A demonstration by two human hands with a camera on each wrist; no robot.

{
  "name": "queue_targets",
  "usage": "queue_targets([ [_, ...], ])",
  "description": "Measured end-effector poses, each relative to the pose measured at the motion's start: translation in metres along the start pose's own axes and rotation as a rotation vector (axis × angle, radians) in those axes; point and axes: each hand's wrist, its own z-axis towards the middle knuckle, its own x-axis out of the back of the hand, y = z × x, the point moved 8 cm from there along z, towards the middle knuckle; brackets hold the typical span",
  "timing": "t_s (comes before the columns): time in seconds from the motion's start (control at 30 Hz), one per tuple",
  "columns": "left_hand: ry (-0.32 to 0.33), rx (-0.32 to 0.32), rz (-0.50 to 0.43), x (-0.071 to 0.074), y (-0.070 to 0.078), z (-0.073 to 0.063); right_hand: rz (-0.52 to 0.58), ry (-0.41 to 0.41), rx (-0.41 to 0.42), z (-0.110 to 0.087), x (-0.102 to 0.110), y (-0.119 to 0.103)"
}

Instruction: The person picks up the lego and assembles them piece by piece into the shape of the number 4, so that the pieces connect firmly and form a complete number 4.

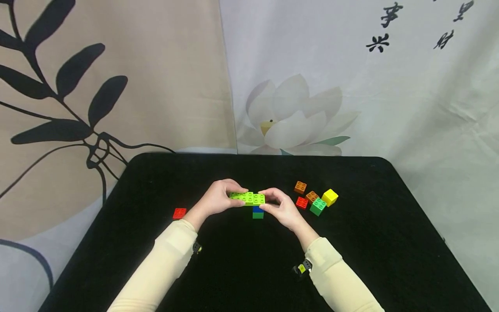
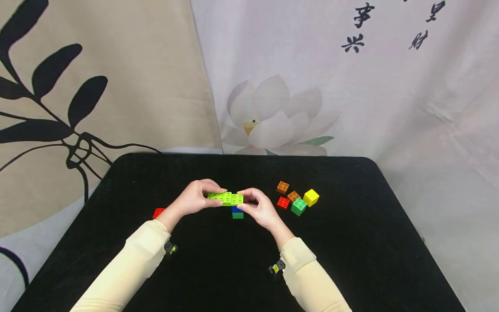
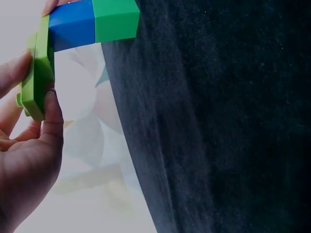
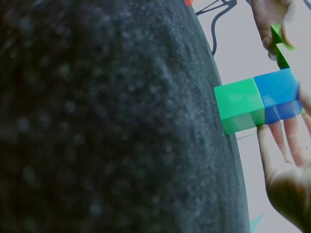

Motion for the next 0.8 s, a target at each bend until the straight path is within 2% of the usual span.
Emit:
queue_targets([
  [0.23,0.008,0.001,0.005,0.0,0.001,-0.001,-0.007,0.018,0.003,0.001,0.0,0.001],
  [0.4,0.011,-0.019,0.022,-0.001,0.001,-0.002,-0.019,0.037,0.015,0.007,0.002,0.022],
  [0.47,0.011,-0.032,0.031,-0.001,0.001,-0.002,-0.026,0.042,0.021,0.008,0.003,0.03],
  [0.7,0.022,-0.113,0.08,-0.003,0.003,-0.005,-0.009,0.03,0.03,0.008,0.002,0.031],
  [0.8,0.025,-0.128,0.072,-0.003,0.004,-0.006,-0.004,0.026,0.028,0.008,0.002,0.028],
])
